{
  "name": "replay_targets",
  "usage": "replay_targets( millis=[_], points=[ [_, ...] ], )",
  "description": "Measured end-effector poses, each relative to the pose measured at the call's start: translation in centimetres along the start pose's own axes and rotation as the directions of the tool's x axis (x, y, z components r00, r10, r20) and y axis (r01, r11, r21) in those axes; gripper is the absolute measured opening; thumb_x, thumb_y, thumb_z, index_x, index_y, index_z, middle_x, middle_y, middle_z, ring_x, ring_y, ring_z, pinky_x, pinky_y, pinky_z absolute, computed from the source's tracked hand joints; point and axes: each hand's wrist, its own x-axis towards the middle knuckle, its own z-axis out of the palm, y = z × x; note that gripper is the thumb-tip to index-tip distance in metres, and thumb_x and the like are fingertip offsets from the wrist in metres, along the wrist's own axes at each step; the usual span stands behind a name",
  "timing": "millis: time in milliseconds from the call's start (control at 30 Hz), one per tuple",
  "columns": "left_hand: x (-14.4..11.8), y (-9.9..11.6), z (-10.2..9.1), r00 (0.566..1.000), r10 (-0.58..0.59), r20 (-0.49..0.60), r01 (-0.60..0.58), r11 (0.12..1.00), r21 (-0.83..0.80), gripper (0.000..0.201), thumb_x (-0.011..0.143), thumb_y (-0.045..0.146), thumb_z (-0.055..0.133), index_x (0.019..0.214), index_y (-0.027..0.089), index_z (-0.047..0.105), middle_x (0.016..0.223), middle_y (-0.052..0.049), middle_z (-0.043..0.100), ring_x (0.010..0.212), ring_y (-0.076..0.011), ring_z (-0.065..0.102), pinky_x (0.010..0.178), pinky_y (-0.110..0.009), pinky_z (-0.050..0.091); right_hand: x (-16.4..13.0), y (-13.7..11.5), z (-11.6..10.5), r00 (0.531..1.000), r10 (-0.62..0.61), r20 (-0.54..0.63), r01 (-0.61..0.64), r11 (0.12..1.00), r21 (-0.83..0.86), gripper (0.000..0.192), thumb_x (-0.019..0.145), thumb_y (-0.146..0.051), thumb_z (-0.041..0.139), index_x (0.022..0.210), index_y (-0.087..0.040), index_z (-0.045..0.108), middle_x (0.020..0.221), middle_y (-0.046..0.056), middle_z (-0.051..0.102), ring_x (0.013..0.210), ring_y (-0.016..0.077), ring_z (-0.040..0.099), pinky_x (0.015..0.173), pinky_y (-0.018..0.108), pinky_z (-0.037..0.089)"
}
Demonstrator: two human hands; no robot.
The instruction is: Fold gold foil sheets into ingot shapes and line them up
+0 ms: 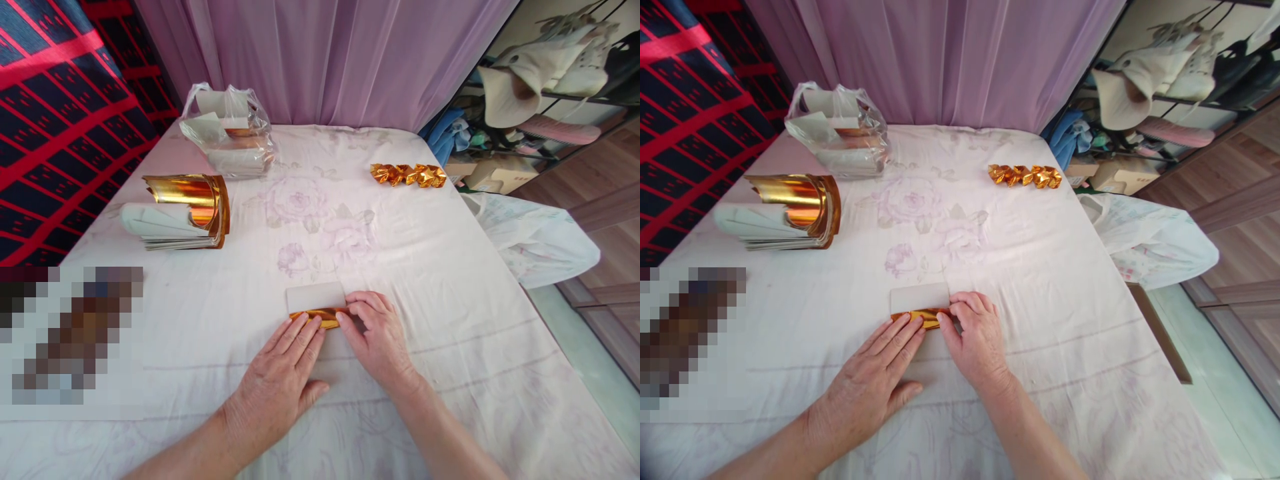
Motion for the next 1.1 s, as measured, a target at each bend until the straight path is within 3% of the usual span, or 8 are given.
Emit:
replay_targets(
  millis=[867,1100],
  points=[
    [0.05,-0.05,-0.05,1.000,-0.001,0.000,0.001,0.999,-0.035,0.060,0.098,0.052,0.043,0.141,0.010,0.050,0.146,-0.011,0.054,0.139,-0.0254,0.044,0.117,-0.039,0.033,-0.08,0.19,0.38,0.999,0.014,-0.033,-0.015,0.999,-0.048,0.014,0.089,-0.027,0.061,0.077,-0.023,0.058,0.100,0.006,0.067,0.092,0.0227,0.059,0.084,0.040,0.046],
    [-0.11,0.19,-0.26,0.997,-0.082,-0.010,0.082,0.997,-0.013,0.058,0.097,0.051,0.046,0.138,0.011,0.053,0.140,-0.014,0.058,0.131,-0.0286,0.051,0.113,-0.044,0.039,-0.08,0.10,0.35,0.999,0.031,-0.022,-0.032,0.998,-0.051,0.009,0.088,-0.026,0.062,0.080,-0.023,0.059,0.100,0.006,0.068,0.094,0.0233,0.059,0.085,0.040,0.046]
  ],
)
